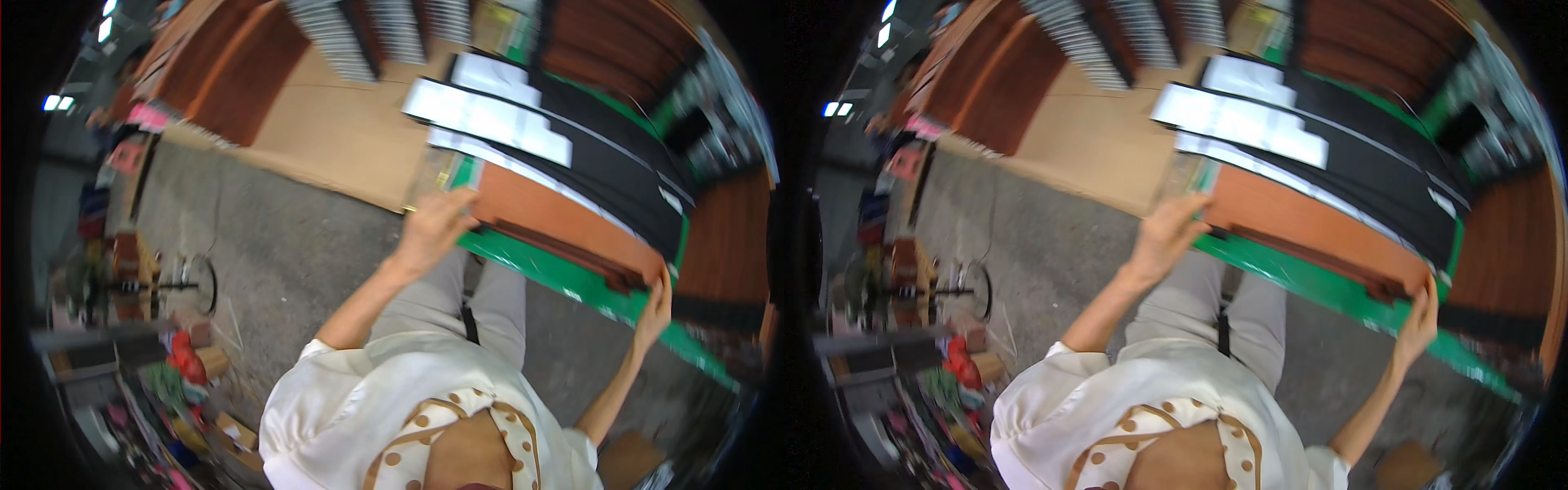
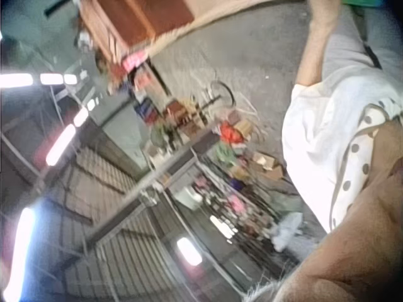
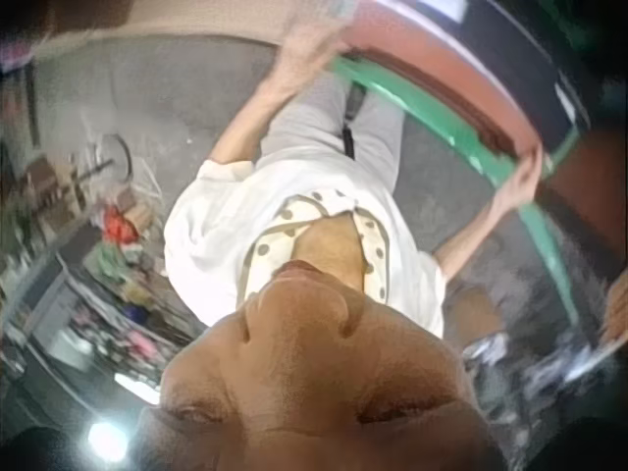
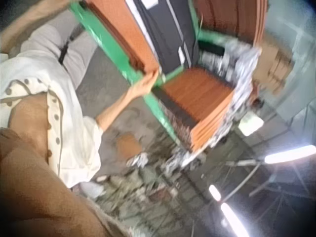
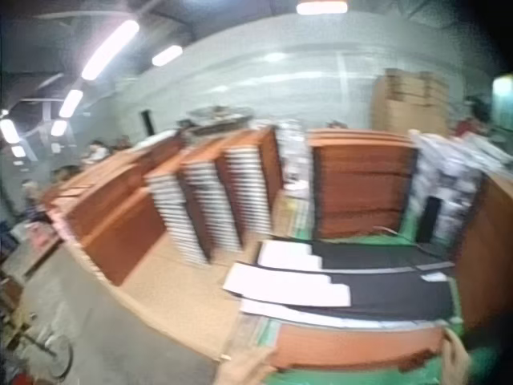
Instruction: Applying black adhesive or padding strips to the edges of wood planks in a manufacturing environment.
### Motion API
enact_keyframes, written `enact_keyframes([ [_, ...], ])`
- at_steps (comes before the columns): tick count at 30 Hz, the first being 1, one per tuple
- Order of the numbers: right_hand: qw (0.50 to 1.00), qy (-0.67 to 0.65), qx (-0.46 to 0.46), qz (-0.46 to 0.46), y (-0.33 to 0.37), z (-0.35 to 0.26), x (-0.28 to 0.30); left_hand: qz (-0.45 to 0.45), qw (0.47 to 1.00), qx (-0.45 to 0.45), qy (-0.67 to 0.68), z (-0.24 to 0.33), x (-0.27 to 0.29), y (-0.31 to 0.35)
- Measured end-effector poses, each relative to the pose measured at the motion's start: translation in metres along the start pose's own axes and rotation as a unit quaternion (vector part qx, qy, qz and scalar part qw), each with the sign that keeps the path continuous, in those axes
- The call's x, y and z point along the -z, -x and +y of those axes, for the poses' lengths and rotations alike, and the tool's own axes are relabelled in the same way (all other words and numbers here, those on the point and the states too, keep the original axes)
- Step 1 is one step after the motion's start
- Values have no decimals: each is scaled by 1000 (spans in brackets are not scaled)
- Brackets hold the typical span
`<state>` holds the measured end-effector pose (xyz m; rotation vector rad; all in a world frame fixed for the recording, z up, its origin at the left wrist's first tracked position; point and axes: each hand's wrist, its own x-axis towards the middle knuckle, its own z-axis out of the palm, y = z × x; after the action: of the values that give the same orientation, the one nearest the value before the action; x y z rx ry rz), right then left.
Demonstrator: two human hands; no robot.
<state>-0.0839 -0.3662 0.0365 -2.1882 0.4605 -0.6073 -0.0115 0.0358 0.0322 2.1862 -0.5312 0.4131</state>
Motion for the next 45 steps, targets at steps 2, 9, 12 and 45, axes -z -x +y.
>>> enact_keyframes([
  [2,999,39,33,-13,-2,28,10,-61,995,17,76,-4,7,-1],
  [9,981,-77,67,168,-12,-27,17,101,949,45,-295,-128,159,-7],
  [12,986,-54,116,106,-15,-57,-15,150,848,108,-497,-188,247,-42],
  [45,859,-261,51,-438,55,-266,-140,229,859,170,424,48,6,30],
])
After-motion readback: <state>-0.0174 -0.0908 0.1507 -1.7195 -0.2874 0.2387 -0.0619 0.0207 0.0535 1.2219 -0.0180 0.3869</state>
